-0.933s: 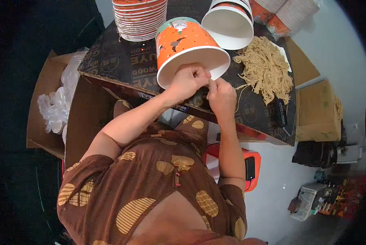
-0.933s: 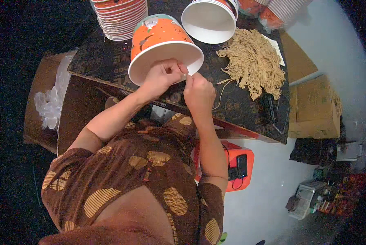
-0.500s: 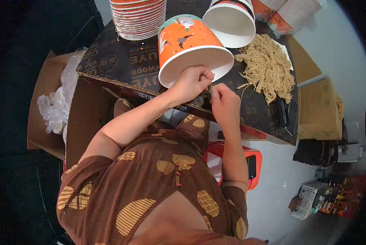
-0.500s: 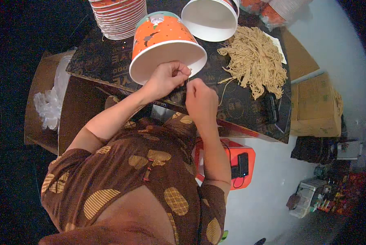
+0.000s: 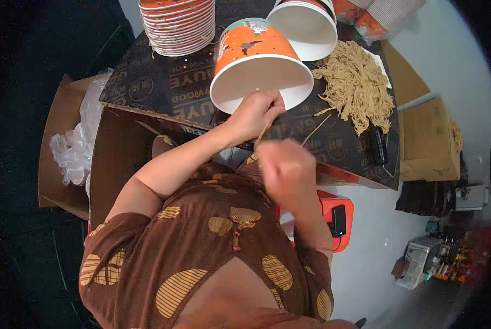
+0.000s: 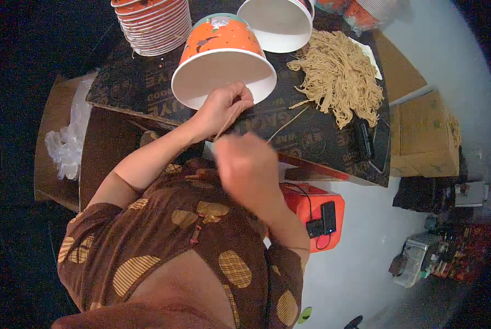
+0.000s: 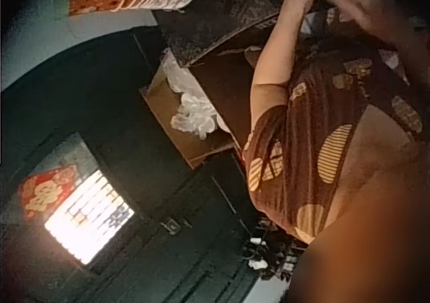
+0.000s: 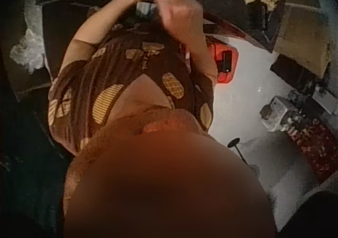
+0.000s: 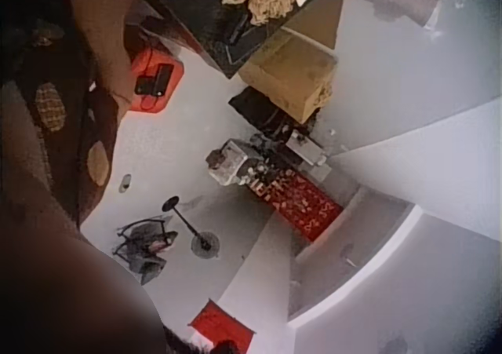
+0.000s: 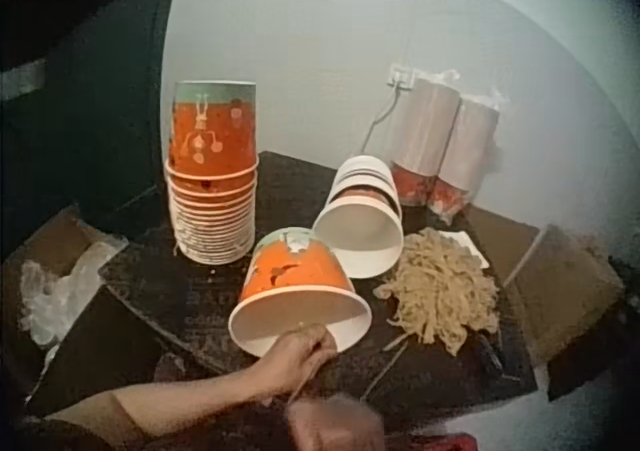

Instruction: Threading elastic cords through pre-punched holes in paper buckets to attach handles.

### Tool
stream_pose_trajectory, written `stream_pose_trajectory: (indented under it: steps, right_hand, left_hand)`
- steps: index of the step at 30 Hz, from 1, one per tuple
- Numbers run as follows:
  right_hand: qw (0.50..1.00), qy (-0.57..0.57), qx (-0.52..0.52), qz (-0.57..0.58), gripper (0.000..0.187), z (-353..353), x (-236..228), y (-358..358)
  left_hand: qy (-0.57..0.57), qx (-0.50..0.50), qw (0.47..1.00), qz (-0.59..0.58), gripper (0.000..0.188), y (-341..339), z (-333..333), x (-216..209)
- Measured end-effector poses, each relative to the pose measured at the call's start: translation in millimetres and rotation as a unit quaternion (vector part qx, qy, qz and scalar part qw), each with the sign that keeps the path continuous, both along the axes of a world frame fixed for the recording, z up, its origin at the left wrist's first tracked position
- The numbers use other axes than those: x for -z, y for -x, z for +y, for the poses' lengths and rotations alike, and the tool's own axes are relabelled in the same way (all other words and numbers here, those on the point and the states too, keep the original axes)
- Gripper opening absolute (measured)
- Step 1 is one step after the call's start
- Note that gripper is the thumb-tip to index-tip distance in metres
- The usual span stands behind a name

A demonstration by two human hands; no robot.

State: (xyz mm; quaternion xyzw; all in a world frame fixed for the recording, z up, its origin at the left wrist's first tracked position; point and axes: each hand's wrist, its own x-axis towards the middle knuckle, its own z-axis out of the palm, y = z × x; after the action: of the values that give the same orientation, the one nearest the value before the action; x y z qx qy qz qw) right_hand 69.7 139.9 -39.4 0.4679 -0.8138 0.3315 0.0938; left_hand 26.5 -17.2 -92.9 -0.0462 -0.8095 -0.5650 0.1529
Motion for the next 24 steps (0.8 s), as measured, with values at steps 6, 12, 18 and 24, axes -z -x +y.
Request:
stream_pose_trajectory:
  steps: [6, 12, 18, 24]
  right_hand:
    - [0.999, -0.024, 0.044, 0.004, 0.008, 11.9, -4.1, 1.0]
    - [0.975, 0.069, 0.21, -0.026, 0.018, -2.5, 43.8, 56.3]
    - [0.974, 0.04, 0.216, -0.049, 0.014, -14.6, 48.2, 71.0]
    - [0.98, 0.053, 0.189, -0.03, 0.008, -16.4, 54.4, 77.8]
  left_hand:
    - [0.021, 0.026, 0.999, 0.04, 0.006, 2.3, -5.4, 6.8]
    - [-0.047, 0.056, 0.997, 0.006, 0.007, 4.1, -7.4, 4.6]
    - [-0.053, 0.073, 0.996, -0.029, 0.004, 2.3, -11.5, 6.7]
    - [-0.028, 0.082, 0.996, -0.028, 0.007, 4.1, -12.6, 1.4]
